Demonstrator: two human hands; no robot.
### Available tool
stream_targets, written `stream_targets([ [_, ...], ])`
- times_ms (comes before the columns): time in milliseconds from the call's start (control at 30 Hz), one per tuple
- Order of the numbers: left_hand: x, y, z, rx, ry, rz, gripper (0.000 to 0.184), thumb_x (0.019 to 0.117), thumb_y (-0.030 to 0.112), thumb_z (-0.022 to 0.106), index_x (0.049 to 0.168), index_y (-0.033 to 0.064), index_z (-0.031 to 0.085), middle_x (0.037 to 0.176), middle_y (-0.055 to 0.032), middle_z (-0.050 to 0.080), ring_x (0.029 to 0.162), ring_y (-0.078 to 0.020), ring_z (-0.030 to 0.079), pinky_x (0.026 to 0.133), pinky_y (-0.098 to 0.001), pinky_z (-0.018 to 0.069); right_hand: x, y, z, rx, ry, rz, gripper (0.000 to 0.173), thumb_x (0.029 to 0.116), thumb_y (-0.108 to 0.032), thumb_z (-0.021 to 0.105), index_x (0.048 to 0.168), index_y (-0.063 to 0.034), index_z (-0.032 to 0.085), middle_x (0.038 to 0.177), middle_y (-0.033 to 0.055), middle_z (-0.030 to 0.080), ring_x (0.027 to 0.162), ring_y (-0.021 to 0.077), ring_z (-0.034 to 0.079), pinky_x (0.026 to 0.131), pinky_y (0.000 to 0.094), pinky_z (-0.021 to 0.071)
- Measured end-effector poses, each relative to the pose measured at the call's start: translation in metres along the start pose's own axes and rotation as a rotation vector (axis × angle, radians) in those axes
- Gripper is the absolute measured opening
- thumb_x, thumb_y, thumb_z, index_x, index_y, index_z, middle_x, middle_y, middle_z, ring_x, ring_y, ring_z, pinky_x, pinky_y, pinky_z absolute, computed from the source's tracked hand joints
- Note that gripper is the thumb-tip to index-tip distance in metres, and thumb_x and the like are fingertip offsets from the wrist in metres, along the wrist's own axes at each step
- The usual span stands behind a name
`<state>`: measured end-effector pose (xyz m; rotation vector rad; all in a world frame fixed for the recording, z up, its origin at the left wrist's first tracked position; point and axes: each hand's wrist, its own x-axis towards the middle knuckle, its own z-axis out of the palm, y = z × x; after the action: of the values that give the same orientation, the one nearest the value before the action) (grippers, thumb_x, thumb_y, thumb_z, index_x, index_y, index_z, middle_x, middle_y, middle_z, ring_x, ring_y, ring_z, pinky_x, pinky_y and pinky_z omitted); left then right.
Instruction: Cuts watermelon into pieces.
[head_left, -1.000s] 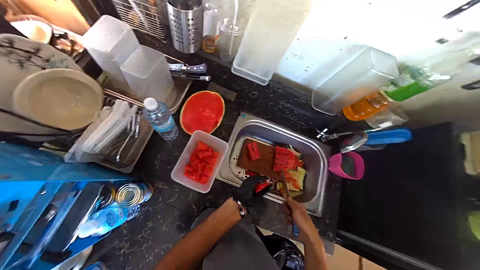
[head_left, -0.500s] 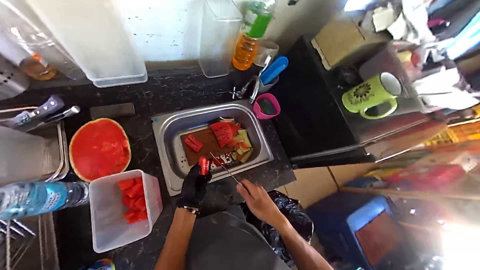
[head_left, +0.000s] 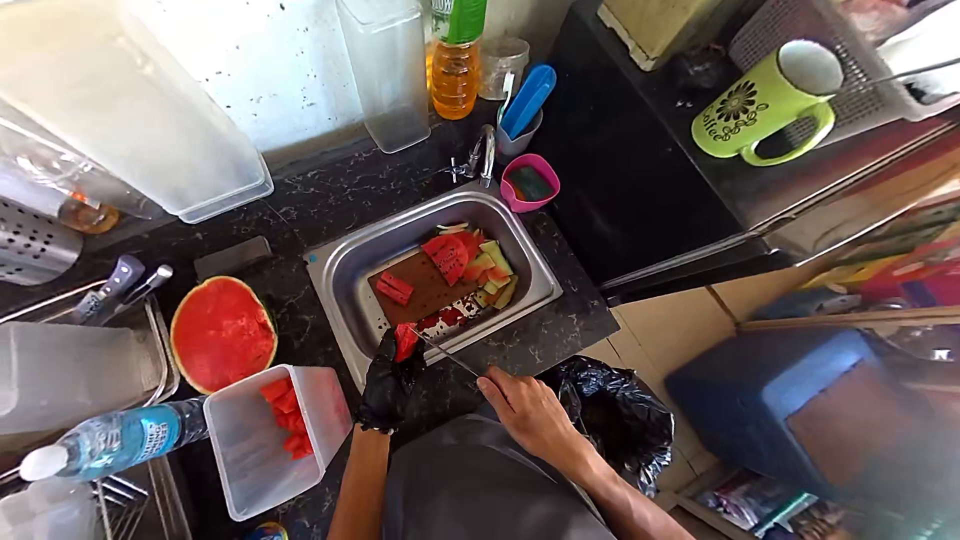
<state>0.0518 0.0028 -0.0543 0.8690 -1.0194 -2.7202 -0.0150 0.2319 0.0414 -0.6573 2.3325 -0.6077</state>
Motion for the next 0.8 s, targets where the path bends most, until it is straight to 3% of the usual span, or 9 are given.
stream_targets([
  [200, -0.006, -0.001, 0.002, 0.006, -0.014, 0.035, 0.044, 0.1128, 0.033, 0.026, 0.122, 0.0058, 0.059, 0.09, -0.0068, 0.067, 0.074, -0.0119, 0.065, 0.066, -0.0264, 0.0573, 0.004, 0.004, 0.003, -0.022, -0.012, -0.008, 0.058, 0.1093, -0.054, 0.027, 0.102, -0.0105, 0.065, 0.069, 0.0083, 0.06, 0.068, 0.0293, 0.065, 0.06, 0.0501, 0.0501],
  [300, -0.016, 0.013, 0.027, -0.093, 0.101, -0.027, 0.047, 0.1125, 0.033, 0.019, 0.115, 0.0082, 0.059, 0.087, -0.0064, 0.07, 0.072, -0.0128, 0.069, 0.063, -0.0263, 0.0596, 0.012, 0.013, 0.013, 0.15, 0.056, 0.038, 0.054, 0.1105, -0.048, 0.028, 0.097, -0.009, 0.062, 0.066, 0.0051, 0.053, 0.062, 0.0244, 0.059, 0.058, 0.046, 0.0472],
  [400, -0.014, 0.011, 0.027, -0.134, 0.141, -0.02, 0.043, 0.1132, 0.029, 0.021, 0.124, 0.0051, 0.054, 0.096, -0.0102, 0.07, 0.08, -0.0174, 0.071, 0.069, -0.0304, 0.0613, 0.016, 0.014, 0.008, 0.125, -0.022, 0.051, 0.054, 0.1099, -0.051, 0.028, 0.098, -0.0105, 0.062, 0.066, 0.0052, 0.054, 0.064, 0.0252, 0.059, 0.06, 0.0471, 0.0474],
  [567, -0.013, 0.006, 0.028, 0.038, 0.192, 0.071, 0.029, 0.112, 0.015, 0.031, 0.128, 0.003, 0.051, 0.102, -0.0061, 0.067, 0.09, -0.0131, 0.068, 0.081, -0.0289, 0.0596, 0.013, 0.005, 0.002, 0.052, -0.107, -0.013, 0.056, 0.1095, -0.053, 0.027, 0.101, -0.0106, 0.063, 0.068, 0.0072, 0.057, 0.067, 0.028, 0.062, 0.061, 0.049, 0.0483],
  [700, -0.013, 0.006, 0.029, 0.013, 0.162, 0.063, 0.027, 0.1108, 0.01, 0.032, 0.129, 0.0012, 0.05, 0.105, -0.0079, 0.068, 0.093, -0.0155, 0.07, 0.085, -0.0316, 0.0605, 0.024, 0.003, 0.009, 0.002, -0.038, 0.039, 0.056, 0.1102, -0.05, 0.028, 0.106, -0.0074, 0.064, 0.073, 0.0114, 0.063, 0.073, 0.0323, 0.067, 0.065, 0.0516, 0.0518],
  [800, -0.013, 0.003, 0.031, -0.059, 0.165, 0.037, 0.03, 0.1101, 0.006, 0.032, 0.136, -0.0016, 0.044, 0.114, -0.0123, 0.066, 0.1, -0.0201, 0.069, 0.091, -0.0363, 0.0597, 0.033, 0.008, 0.01, 0.055, -0.038, 0.085, 0.055, 0.1105, -0.05, 0.029, 0.105, -0.0077, 0.064, 0.073, 0.0103, 0.061, 0.073, 0.0308, 0.065, 0.066, 0.0507, 0.0512],
])
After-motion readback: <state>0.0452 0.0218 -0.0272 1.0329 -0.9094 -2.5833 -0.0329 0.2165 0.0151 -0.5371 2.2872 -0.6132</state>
